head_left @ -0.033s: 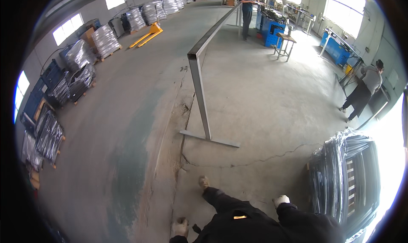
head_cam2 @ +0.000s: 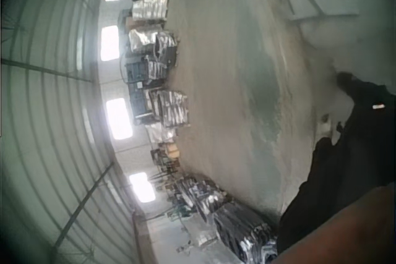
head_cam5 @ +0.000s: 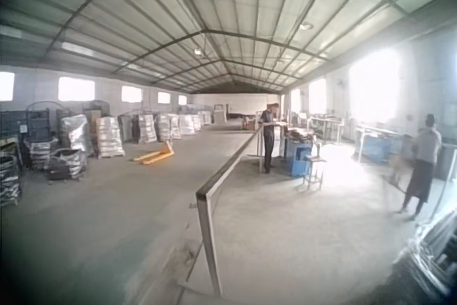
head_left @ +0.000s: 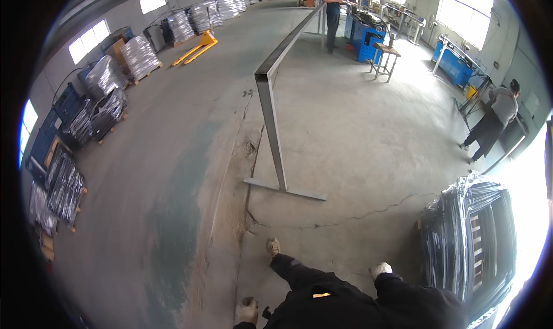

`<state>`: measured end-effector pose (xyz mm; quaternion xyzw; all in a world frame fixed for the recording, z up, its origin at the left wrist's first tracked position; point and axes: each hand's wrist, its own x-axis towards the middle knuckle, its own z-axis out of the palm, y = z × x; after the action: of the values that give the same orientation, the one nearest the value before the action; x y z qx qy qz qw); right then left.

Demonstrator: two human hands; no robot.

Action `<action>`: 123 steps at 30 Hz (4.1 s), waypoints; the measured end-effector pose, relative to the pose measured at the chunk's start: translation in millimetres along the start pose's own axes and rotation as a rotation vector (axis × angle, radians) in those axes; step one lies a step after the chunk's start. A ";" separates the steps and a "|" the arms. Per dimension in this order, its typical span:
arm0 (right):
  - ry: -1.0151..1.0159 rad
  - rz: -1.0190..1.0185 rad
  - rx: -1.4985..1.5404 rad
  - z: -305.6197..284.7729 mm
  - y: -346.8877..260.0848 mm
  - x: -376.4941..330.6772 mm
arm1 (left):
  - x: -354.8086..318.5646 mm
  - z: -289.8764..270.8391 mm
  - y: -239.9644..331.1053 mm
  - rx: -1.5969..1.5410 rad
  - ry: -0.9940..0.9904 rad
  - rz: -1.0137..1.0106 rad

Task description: The person wraps a pallet of metal rods with plastic film, writes on a label at a desk, and then uses a pallet jack to move the wrapped pallet. Finally, the person picks up several metal rods and places them into a cutting machine.

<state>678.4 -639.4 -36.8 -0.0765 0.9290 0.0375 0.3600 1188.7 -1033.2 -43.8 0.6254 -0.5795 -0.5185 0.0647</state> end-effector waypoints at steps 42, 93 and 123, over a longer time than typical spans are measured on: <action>-0.312 0.333 0.277 -39.3 -1205.3 206.6 | 1246.8 -514.6 696.2 0.323 -0.488 0.127; 0.303 -0.619 0.785 -1400.6 -2879.7 1408.0 | 2788.5 -488.4 1899.2 0.630 -0.278 0.064; 0.439 -0.725 0.727 -2185.0 -3604.8 2156.6 | 3578.3 -289.6 2758.7 0.498 -0.350 -0.056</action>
<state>-1733.2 -4713.0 67.8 -0.2681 0.8495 -0.4285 0.1510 -1165.4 -4900.4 -83.2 0.5391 -0.6737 -0.4618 -0.2058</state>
